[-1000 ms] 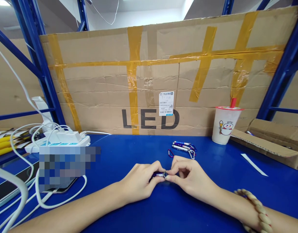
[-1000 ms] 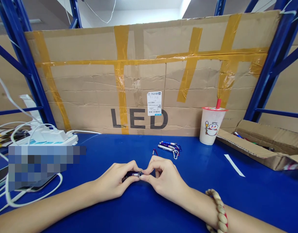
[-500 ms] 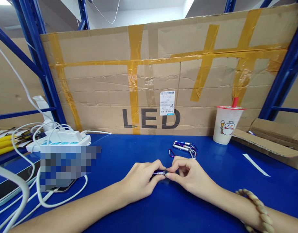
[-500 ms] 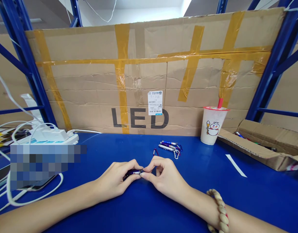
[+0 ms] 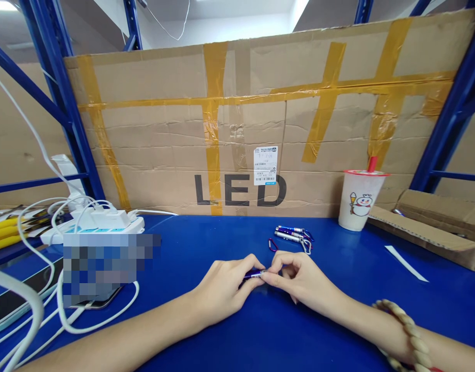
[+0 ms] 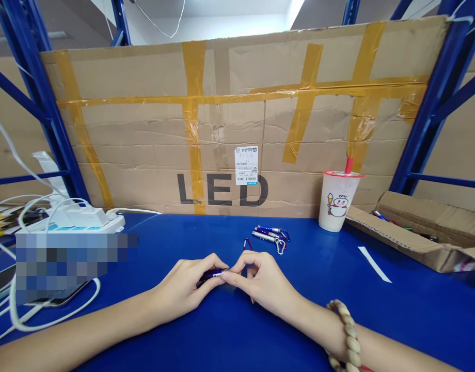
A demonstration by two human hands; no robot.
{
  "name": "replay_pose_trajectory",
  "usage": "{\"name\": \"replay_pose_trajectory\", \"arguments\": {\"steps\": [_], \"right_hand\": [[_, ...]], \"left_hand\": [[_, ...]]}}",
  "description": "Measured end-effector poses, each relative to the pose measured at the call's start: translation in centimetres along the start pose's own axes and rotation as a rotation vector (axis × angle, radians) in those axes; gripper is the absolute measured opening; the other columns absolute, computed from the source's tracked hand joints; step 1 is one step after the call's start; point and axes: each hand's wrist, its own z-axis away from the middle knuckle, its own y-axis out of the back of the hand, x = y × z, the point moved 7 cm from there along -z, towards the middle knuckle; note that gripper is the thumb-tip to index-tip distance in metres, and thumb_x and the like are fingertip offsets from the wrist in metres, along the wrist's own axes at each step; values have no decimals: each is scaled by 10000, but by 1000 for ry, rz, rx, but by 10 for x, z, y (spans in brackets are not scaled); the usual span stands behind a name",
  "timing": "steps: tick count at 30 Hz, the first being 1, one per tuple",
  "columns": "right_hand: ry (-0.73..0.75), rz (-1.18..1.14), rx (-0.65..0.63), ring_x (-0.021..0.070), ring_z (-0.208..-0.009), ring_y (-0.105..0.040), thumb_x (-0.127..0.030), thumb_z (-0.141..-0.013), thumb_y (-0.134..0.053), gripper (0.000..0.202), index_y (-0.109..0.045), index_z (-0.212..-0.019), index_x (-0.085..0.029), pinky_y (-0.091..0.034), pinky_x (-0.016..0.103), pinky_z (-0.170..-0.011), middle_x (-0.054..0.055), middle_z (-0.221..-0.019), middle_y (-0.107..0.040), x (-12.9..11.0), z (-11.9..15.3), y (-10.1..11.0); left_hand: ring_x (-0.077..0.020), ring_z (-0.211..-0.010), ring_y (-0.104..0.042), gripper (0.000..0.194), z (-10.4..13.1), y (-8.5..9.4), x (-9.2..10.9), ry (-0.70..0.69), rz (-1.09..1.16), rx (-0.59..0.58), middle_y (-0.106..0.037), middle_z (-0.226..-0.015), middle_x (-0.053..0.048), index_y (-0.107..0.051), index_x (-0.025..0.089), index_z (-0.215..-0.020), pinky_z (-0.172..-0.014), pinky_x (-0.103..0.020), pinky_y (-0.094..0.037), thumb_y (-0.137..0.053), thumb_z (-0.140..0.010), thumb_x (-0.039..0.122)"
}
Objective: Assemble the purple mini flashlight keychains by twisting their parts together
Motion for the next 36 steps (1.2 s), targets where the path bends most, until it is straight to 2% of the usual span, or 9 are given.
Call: {"name": "replay_pose_trajectory", "arguments": {"steps": [4, 8, 12, 16, 21, 28, 33, 36], "right_hand": [[17, 16, 37, 31, -327, -389, -486, -756, -557, 363, -585, -696, -129, -272, 167, -324, -29, -527, -480, 0, -1, 4], [82, 20, 99, 21, -343, -413, -457, -741, -589, 327, -631, -821, -142, -315, 165, -329, 7, -691, -558, -8, 0, 9], [176, 23, 131, 9, -355, -431, -408, -743, -609, 273, -663, -849, -162, -336, 167, -338, 28, -809, -560, -15, 1, 12], [246, 57, 153, 20, -376, -433, -403, -740, -620, 258, -688, -830, -171, -356, 183, -359, 30, -777, -553, -18, 2, 14], [228, 44, 171, 23, -381, -411, -437, -719, -630, 298, -686, -731, -145, -348, 196, -346, 33, -748, -544, -17, 1, 15], [232, -9, 135, 37, -424, -420, -433, -678, -668, 296, -648, -642, -140, -330, 187, -331, 23, -725, -518, -14, 1, 13], [276, 105, 165, 69, -499, -416, -423, -691, -657, 306, -625, -583, -138, -316, 202, -398, 26, -640, -520, -21, 3, 13], [249, 149, 166, 72, -502, -382, -405, -690, -649, 296, -608, -575, -136, -291, 213, -422, 22, -608, -516, -20, 4, 12]], "left_hand": [[-143, -773, -603, 156, -1, 1, -3, 60, -70, 26, -628, -872, 44, -463, 242, -965, -645, -229, -400, -359, -908, 342], [-154, -771, -600, 183, -1, 4, -5, 103, -82, 30, -627, -873, 39, -463, 250, -992, -638, -234, -393, -333, -914, 353], [-160, -818, -596, 211, -2, 5, -5, 111, -73, 17, -623, -940, 38, -467, 266, -1033, -654, -237, -397, -310, -921, 351], [-149, -850, -584, 228, -3, 3, -5, 107, -19, -17, -610, -979, 26, -466, 264, -1058, -694, -233, -408, -291, -929, 333], [-148, -905, -555, 204, -5, 2, -4, 92, 48, -29, -588, -1000, -10, -450, 219, -1042, -756, -239, -409, -293, -929, 284], [-139, -846, -554, 200, -3, 0, -1, 26, 18, -58, -590, -943, -9, -461, 209, -993, -722, -232, -405, -281, -930, 271], [-139, -824, -557, 178, -1, -1, 0, 15, 21, -85, -590, -922, -3, -457, 212, -980, -695, -224, -402, -297, -918, 258], [-137, -802, -564, 148, -1, -1, 1, -3, 27, -86, -592, -900, 1, -453, 207, -952, -677, -219, -401, -319, -910, 254]]}}
